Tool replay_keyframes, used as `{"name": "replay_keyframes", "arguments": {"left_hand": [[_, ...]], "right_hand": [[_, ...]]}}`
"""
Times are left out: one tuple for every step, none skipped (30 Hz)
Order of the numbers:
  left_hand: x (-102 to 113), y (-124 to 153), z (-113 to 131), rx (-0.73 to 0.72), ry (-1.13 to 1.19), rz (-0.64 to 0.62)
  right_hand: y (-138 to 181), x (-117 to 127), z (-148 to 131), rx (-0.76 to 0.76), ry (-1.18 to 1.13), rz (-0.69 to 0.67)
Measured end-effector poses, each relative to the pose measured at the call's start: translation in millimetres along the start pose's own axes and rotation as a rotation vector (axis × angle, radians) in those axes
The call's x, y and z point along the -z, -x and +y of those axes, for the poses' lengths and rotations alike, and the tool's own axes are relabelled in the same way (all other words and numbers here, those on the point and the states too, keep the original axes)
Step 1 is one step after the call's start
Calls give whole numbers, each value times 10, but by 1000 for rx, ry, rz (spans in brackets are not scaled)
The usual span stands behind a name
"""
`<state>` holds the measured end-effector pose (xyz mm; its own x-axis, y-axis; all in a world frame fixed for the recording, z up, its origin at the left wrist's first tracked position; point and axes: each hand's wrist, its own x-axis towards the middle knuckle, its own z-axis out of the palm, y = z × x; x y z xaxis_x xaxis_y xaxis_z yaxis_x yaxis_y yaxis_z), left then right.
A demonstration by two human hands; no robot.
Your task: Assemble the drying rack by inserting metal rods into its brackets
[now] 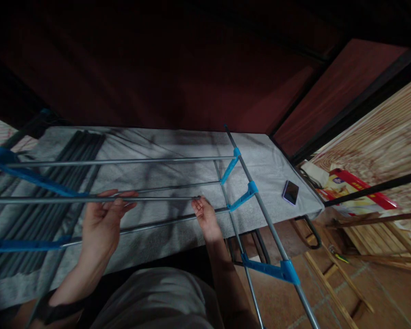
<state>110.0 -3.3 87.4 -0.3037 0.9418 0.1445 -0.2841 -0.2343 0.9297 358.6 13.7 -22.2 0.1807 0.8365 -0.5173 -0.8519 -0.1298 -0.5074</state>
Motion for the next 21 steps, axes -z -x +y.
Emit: {"name": "replay_keyframes", "arguments": {"left_hand": [[-2, 9, -3, 2, -3, -4], [-4, 17, -6, 3, -5, -8], [-8, 25, -8, 4, -7, -14], [-11, 31, -10, 1, -8, -15], [-13, 36, -11, 1, -10, -19], [-15, 40, -12, 2, -11, -24], [-15, 42, -13, 4, -11, -29], [-14, 43, -13, 6, -12, -34], [-12, 43, -12, 7, -13, -38], [-9, 42, -12, 11, -15, -44], [-6, 39, -11, 12, -17, -48], [-3, 36, -11, 11, -20, -46], [-1, 32, -11, 11, -25, -43], [0, 27, -11, 10, -29, -38], [1, 23, -11, 9, -32, -32], [0, 19, -10, 9, -33, -27], [-2, 17, -7, 8, -32, -22], [-5, 16, -3, 10, -32, -19], [-9, 16, 3, 10, -32, -17], [-14, 18, 10, 6, -32, -16], [-17, 20, 17, 5, -33, -20]], "right_hand": [[2, 4, 6, 8, 12, -2], [4, 8, 12, 15, 28, -9], [6, 11, 17, 22, 47, -22], [8, 13, 24, 28, 66, -36], [10, 13, 31, 31, 84, -48], [12, 10, 39, 33, 98, -58], [15, 6, 47, 33, 110, -65], [17, 1, 55, 32, 120, -71], [20, -3, 63, 31, 127, -75], [22, -7, 70, 30, 134, -82], [25, -8, 76, 28, 140, -91], [28, -8, 82, 27, 146, -102], [30, -6, 87, 27, 151, -111], [33, -2, 93, 30, 154, -117], [36, 2, 98, 35, 157, -121], [40, 7, 105, 42, 160, -123], [44, 11, 112, 49, 161, -124], [50, 15, 122, 55, 162, -122], [56, 17, 133, 56, 165, -118], [63, 18, 146, 50, 170, -113], [71, 18, 161, 38, 177, -105]]}}
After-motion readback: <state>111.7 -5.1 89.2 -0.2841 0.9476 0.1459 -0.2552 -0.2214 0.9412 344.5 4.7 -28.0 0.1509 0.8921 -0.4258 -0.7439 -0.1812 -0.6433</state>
